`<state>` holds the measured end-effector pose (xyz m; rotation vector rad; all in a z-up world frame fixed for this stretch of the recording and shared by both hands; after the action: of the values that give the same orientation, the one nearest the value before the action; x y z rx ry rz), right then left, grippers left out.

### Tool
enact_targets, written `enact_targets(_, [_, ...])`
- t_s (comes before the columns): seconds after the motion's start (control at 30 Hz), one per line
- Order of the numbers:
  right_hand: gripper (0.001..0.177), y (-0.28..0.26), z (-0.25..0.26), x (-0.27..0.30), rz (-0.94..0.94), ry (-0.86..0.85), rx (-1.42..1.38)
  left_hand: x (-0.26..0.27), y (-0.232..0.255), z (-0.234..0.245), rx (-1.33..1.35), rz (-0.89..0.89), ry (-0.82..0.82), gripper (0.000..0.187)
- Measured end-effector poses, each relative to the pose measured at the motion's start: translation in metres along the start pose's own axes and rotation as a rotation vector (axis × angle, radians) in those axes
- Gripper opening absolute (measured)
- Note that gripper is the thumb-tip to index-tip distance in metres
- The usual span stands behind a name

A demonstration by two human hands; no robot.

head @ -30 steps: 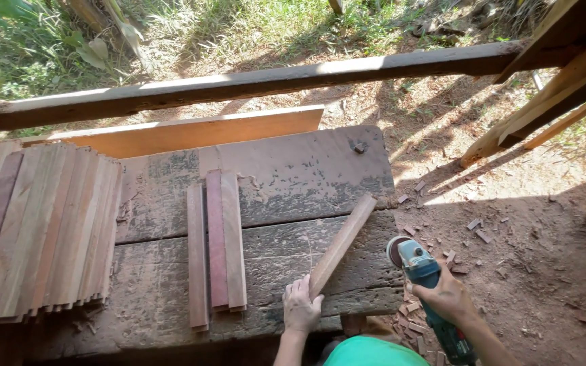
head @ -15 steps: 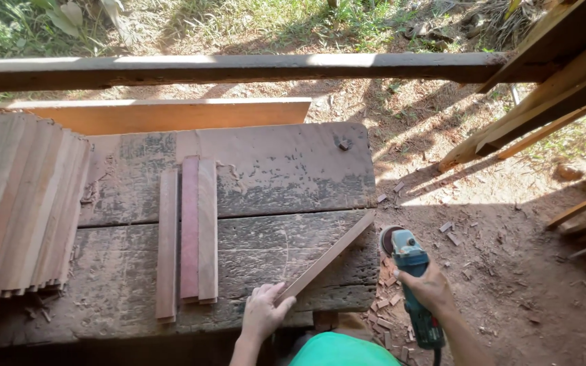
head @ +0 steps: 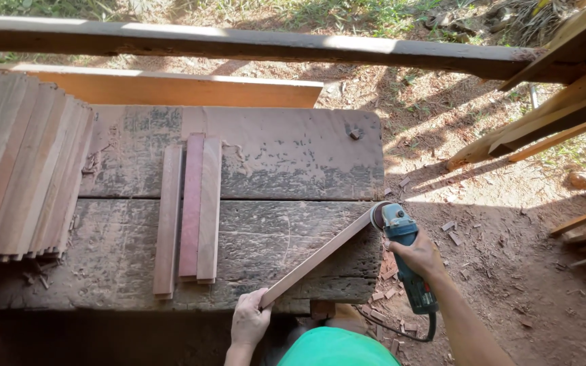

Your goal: Sanding the surface and edges of a wooden plank using a handheld angle grinder equipped with a sanding disc.

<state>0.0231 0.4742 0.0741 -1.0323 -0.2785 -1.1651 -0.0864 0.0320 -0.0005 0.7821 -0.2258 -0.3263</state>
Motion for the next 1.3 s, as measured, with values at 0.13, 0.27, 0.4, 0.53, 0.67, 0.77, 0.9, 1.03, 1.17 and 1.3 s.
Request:
enact_targets(0.13, [0.073, -0.004, -0.01, 0.004, 0.014, -0.021, 0.033, 0.0, -0.003, -0.003, 0.012, -0.009, 0.013, 0.038])
enact_targets(0.27, [0.077, -0.007, -0.025, 0.014, 0.024, -0.069, 0.086, -0.001, 0.0, -0.001, 0.036, -0.037, 0.033, 0.04])
enact_targets(0.4, [0.074, -0.01, -0.046, 0.028, 0.035, -0.119, 0.112, 0.001, -0.001, -0.003, 0.044, -0.076, 0.036, 0.044])
enact_targets(0.53, [0.07, -0.009, -0.066, 0.034, 0.09, -0.128, 0.209, 0.001, 0.0, 0.001, 0.055, -0.075, 0.047, 0.042])
enact_targets(0.67, [0.082, -0.001, -0.083, 0.044, 0.067, -0.1, 0.277, 0.001, -0.01, -0.007, 0.057, -0.059, 0.03, 0.033])
enact_targets(0.77, [0.094, -0.004, -0.098, 0.059, 0.04, -0.086, 0.391, 0.003, -0.025, -0.017, 0.038, -0.018, 0.032, 0.026])
enact_targets(0.9, [0.097, 0.01, -0.124, 0.06, 0.06, -0.123, 0.409, 0.004, -0.03, -0.022, 0.032, -0.009, 0.029, 0.026])
enact_targets(1.03, [0.096, -0.008, -0.145, 0.092, 0.072, -0.133, 0.449, 0.006, -0.029, -0.024, 0.007, -0.019, 0.022, 0.03])
enact_targets(1.17, [0.093, -0.021, -0.168, 0.121, 0.091, -0.171, 0.488, 0.006, -0.033, -0.029, 0.009, -0.014, 0.02, 0.033])
enact_targets(1.3, [0.096, -0.027, -0.196, 0.142, 0.116, -0.28, 0.559, 0.005, -0.036, -0.032, -0.022, -0.02, 0.019, 0.035])
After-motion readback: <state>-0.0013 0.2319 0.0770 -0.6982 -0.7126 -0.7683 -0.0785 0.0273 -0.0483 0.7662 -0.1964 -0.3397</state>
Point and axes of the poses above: each hand's wrist, its own x-axis away from the middle knuckle, its own z-axis out of the back of the hand, y = z × x, the point moved 9 cm from there along -x, towards the middle knuckle
